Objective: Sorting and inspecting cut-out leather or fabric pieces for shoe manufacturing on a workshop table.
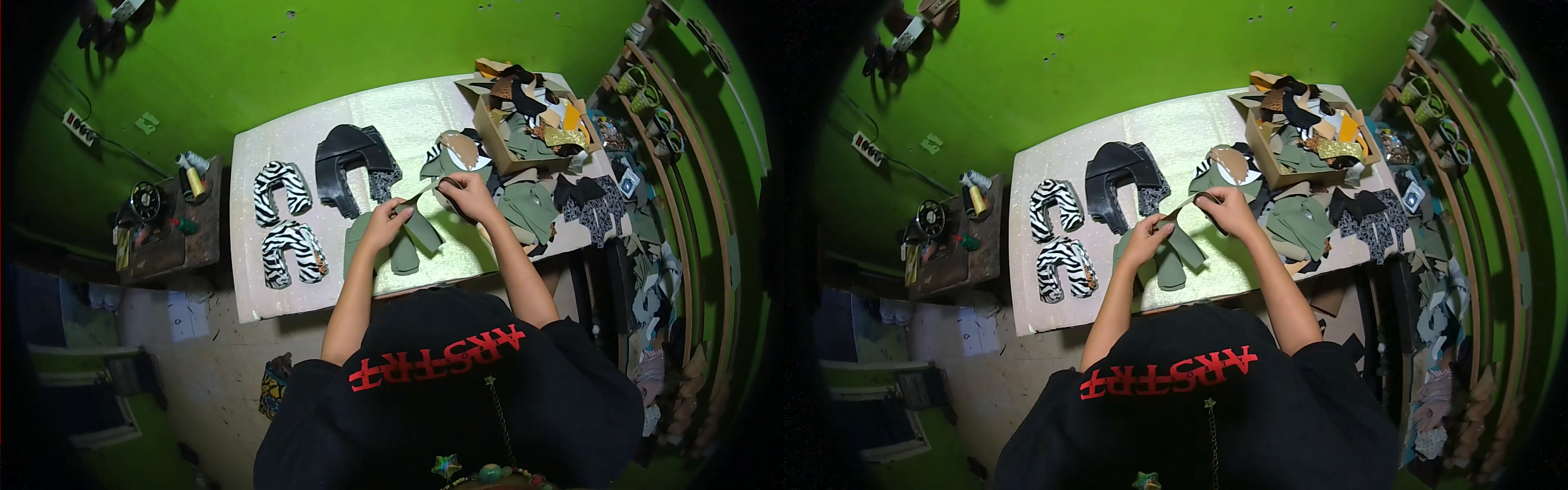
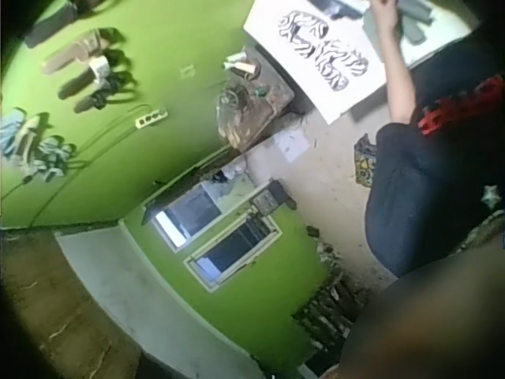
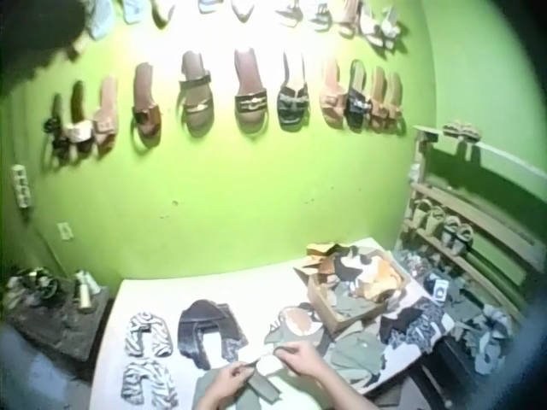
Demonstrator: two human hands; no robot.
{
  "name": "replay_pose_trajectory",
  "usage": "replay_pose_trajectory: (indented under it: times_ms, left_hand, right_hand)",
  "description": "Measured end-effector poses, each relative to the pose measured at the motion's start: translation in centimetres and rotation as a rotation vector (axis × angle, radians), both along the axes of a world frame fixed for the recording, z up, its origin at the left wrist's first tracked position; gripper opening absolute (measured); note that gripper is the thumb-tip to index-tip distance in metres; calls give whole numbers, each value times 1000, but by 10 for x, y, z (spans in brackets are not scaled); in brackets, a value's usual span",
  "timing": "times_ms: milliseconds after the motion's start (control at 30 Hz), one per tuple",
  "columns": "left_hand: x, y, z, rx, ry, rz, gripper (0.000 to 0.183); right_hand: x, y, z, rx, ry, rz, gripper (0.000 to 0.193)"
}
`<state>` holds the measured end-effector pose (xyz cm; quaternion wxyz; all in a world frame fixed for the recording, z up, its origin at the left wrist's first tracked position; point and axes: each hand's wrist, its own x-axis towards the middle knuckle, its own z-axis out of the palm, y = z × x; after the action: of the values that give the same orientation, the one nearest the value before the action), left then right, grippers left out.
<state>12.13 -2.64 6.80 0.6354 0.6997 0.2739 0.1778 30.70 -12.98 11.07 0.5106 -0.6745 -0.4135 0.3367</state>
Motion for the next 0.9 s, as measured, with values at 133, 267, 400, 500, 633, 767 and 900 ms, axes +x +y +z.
replay_pose_trajectory:
  times_ms: [133,267,400,500,633,767,900]
  left_hand:
    - [-38,19,-11,-114,-71,135,23]
    - [-77,40,-24,-51,2,300,16]
    - [-103,47,-37,-87,135,304,17]
    - [-117,48,-53,-49,277,299,20]
    - [-122,48,-61,8,389,307,23]
    - [-116,40,-55,158,490,379,25]
    - [-104,30,-42,388,549,423,26]
  right_hand:
    - [-18,15,-15,-142,-26,36,32]
    - [-42,22,-41,-205,-55,80,35]
    - [-75,25,-75,-295,-99,9,31]
    - [-95,27,-83,-314,-175,-25,26]
    - [-110,26,-86,-250,-227,-98,22]
    - [-121,26,-80,-351,-318,-164,25]
    - [-129,20,-82,-209,-536,-250,27]
